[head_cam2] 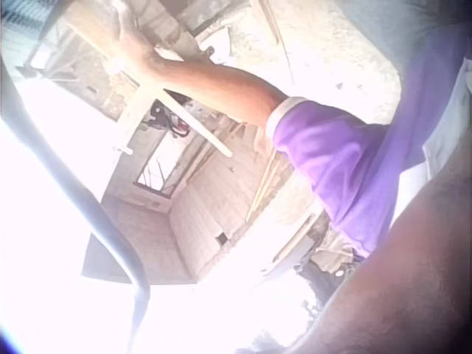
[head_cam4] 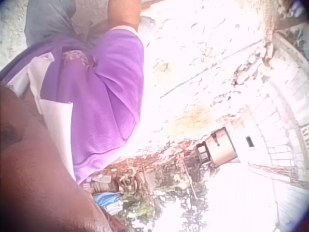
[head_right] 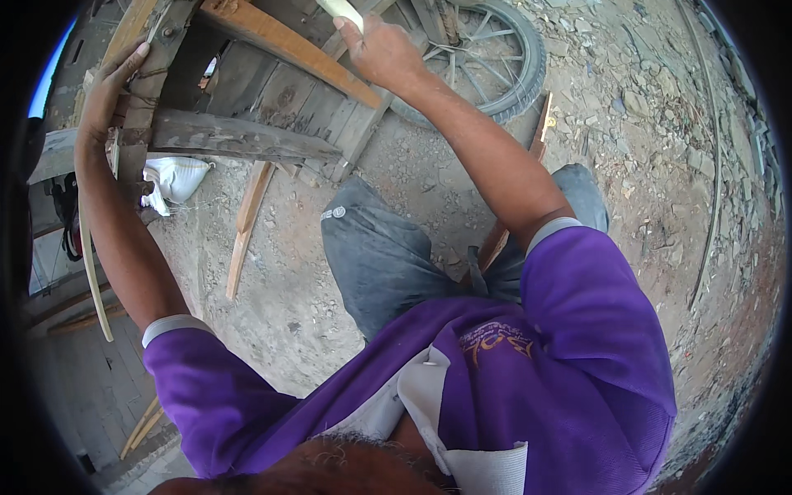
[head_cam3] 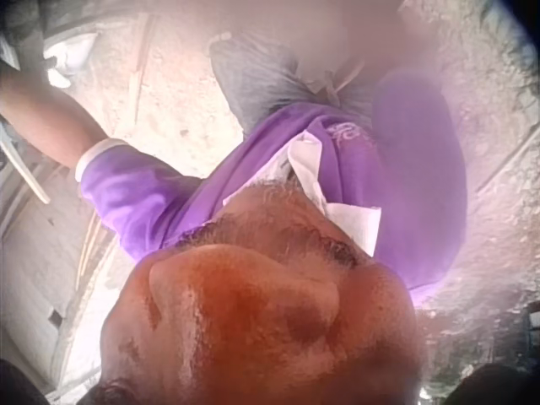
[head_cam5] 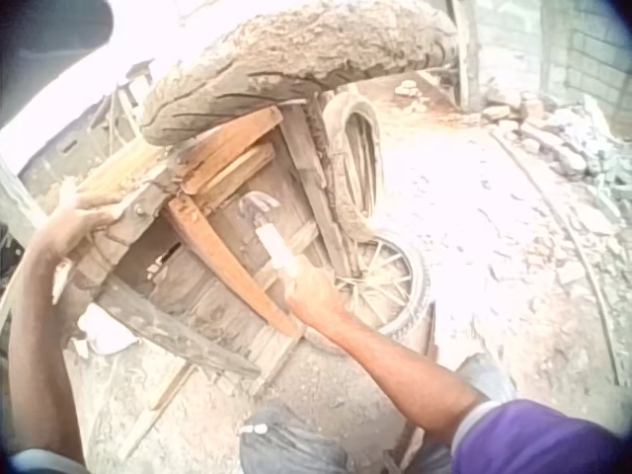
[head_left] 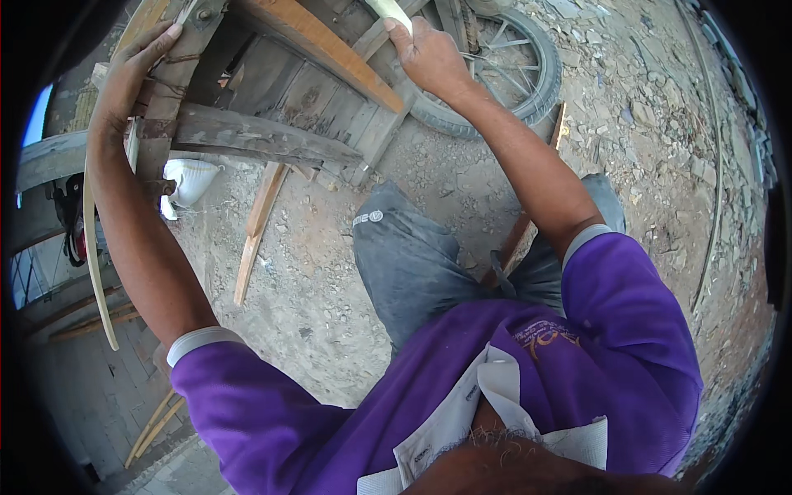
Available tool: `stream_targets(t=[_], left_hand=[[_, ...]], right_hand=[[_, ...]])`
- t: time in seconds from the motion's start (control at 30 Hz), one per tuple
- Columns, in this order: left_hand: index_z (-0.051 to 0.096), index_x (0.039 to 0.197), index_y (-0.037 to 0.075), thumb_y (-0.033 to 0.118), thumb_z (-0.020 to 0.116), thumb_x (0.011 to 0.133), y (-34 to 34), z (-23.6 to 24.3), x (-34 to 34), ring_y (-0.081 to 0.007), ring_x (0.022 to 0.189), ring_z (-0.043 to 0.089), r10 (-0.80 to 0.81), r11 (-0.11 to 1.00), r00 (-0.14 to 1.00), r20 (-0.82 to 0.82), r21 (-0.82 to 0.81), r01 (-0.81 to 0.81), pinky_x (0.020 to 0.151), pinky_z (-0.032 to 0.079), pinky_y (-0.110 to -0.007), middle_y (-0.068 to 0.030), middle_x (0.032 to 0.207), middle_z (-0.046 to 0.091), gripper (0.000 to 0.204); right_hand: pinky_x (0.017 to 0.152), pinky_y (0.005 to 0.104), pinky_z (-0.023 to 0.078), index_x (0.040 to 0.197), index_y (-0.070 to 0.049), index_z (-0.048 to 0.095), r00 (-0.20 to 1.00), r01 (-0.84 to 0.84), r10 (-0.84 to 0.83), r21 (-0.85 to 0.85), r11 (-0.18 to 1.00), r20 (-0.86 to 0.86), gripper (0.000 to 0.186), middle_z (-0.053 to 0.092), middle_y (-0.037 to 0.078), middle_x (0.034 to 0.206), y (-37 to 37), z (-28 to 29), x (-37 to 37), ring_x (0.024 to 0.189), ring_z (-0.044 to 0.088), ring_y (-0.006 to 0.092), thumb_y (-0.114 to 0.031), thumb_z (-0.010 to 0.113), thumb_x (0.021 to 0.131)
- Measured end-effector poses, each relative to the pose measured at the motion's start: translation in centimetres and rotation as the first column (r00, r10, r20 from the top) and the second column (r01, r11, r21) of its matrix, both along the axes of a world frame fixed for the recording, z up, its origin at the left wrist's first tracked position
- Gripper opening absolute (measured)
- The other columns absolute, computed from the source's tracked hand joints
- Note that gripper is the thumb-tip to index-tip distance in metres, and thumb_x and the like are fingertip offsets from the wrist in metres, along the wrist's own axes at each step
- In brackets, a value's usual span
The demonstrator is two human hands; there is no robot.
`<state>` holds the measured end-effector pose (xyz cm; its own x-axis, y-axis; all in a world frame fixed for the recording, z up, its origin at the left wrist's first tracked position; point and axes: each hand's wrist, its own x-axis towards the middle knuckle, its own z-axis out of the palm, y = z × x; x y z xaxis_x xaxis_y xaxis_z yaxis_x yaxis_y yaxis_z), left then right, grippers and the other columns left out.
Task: The person repairs a wooden cart by nailing wood planks onto the cart frame with a hammer, holding the pieces in place by hand.
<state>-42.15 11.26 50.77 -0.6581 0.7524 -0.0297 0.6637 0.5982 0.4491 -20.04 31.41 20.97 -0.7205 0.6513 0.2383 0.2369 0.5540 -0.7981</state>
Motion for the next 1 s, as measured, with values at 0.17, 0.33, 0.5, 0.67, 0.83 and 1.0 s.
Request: stream_targets(t=[0.17, 0.33, 0.5, 0.67, 0.83, 1.0], left_hand=[[0.058, 0.137, 0.007, 0.046, 0.068, 0.088, 1.6, -0.9, -0.3, -0.0226, 0.116, 0.06, -0.024, 1.0, 0.995, -0.102, -0.019, 0.022, 0.1, 0.043, -0.031, -0.0134, 0.127, 0.064, 0.063], [0.058, 0.136, 0.003, 0.043, 0.068, 0.089, 1.0, -0.5, 1.7, -0.022, 0.119, 0.058, 0.004, 1.0, 0.999, -0.046, 0.029, -0.003, 0.103, 0.04, -0.031, -0.0142, 0.129, 0.063, 0.062], [0.059, 0.135, 0.004, 0.041, 0.067, 0.091, 1.3, -1.0, 1.6, -0.019, 0.116, 0.059, 0.041, 0.999, 0.997, -0.057, -0.018, -0.042, 0.1, 0.042, -0.029, -0.0127, 0.126, 0.064, 0.058], [0.06, 0.135, 0.005, 0.041, 0.068, 0.091, 1.4, -0.1, 0.8, -0.0193, 0.112, 0.06, 0.007, 1.0, 1.0, -0.019, 0.028, -0.007, 0.097, 0.044, -0.029, -0.0131, 0.124, 0.064, 0.057], [0.059, 0.135, 0.003, 0.04, 0.068, 0.09, 2.2, -0.9, 1.4, -0.0212, 0.114, 0.06, 0.02, 0.999, 0.997, -0.078, -0.023, -0.021, 0.099, 0.043, -0.03, -0.0137, 0.125, 0.064, 0.059], [0.059, 0.135, 0.004, 0.043, 0.066, 0.091, 0.7, 0.2, 1.4, -0.0212, 0.116, 0.058, 0.013, 1.0, 0.999, -0.047, 0.008, -0.013, 0.099, 0.041, -0.029, -0.0137, 0.125, 0.064, 0.059]], right_hand=[[0.08, 0.0539, 0.052, 0.107, 0.008, 0.062, 0.955, -0.129, 0.141, -0.065, 0.99, 0.262, 0.063, 0.068, 0.029, 0.086, 2.0, -6.1, -0.5, 0.088, 0.067, 0.0439, -0.051, 0.041, 0.101], [0.08, 0.0511, 0.052, 0.103, 0.004, 0.068, 0.987, 0.036, -0.016, -0.13, 0.991, 0.157, 0.06, 0.07, 0.024, 0.093, -0.5, -4.3, 0.5, 0.09, 0.067, 0.0414, -0.051, 0.043, 0.101], [0.078, 0.0543, 0.051, 0.1, 0.006, 0.066, 0.943, -0.132, 0.184, -0.198, 0.971, 0.278, 0.063, 0.069, 0.027, 0.085, 2.9, -3.5, 0.0, 0.085, 0.067, 0.0444, -0.053, 0.043, 0.1], [0.079, 0.0532, 0.052, 0.106, 0.005, 0.066, 0.98, 0.125, -0.15, -0.182, 0.975, -0.132, 0.063, 0.069, 0.026, 0.085, -0.2, -3.0, 0.6, 0.087, 0.068, 0.0441, -0.052, 0.042, 0.1], [0.081, 0.0541, 0.052, 0.109, 0.006, 0.064, 0.921, -0.192, 0.232, -0.154, 0.969, 0.314, 0.062, 0.069, 0.028, 0.092, 3.5, -5.9, -1.4, 0.09, 0.066, 0.0469, -0.052, 0.042, 0.101], [0.085, 0.0542, 0.05, 0.11, 0.005, 0.065, 0.998, 0.004, 0.01, -0.21, 0.978, 0.063, 0.064, 0.068, 0.028, 0.102, -0.2, -3.8, 0.0, 0.097, 0.065, 0.045, -0.054, 0.042, 0.1]])
